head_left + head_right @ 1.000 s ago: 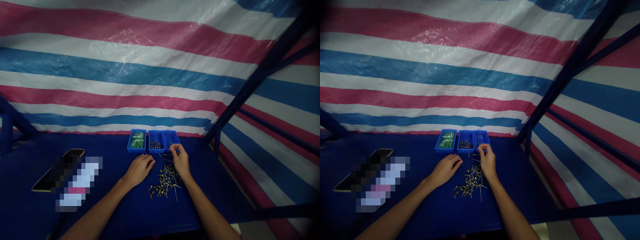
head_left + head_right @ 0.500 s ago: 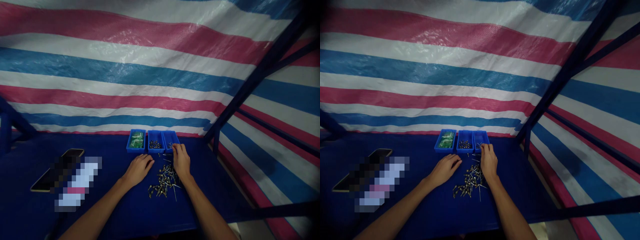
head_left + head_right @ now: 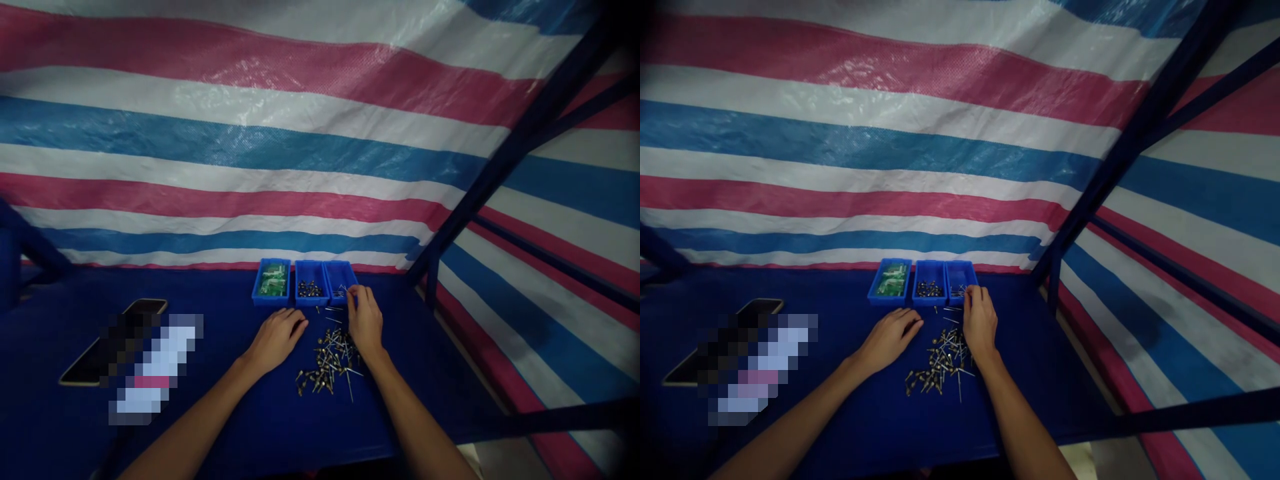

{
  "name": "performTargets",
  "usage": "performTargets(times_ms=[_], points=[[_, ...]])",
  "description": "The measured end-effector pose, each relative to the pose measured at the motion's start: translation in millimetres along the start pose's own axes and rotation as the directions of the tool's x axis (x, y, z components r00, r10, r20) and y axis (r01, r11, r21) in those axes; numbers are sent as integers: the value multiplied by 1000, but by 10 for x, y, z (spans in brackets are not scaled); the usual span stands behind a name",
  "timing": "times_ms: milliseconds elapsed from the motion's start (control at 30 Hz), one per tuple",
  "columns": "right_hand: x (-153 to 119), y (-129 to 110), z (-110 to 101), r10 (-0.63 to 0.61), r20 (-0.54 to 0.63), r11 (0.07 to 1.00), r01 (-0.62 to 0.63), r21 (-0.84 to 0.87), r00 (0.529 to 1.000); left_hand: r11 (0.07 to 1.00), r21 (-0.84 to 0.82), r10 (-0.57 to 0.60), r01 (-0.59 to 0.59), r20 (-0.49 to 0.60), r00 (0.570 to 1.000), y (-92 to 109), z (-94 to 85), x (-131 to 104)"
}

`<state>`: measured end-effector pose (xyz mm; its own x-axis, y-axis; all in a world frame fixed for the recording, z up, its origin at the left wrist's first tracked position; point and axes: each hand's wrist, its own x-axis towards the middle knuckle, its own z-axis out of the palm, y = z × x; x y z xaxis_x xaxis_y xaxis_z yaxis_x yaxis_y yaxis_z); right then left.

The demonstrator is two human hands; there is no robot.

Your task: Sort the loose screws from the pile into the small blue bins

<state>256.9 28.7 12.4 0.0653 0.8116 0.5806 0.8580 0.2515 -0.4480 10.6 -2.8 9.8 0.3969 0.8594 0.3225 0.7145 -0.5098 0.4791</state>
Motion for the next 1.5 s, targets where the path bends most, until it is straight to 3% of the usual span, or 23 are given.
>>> performTargets(times_ms=[467, 1500], points=[[-23, 1, 18, 38, 80, 999, -38, 1, 996, 1000, 10, 14, -14, -1, 1000, -3, 13, 3], [-18, -39, 32, 34, 38, 995, -38, 88, 999, 1000, 8, 15, -15, -8, 1000, 16, -7, 3]])
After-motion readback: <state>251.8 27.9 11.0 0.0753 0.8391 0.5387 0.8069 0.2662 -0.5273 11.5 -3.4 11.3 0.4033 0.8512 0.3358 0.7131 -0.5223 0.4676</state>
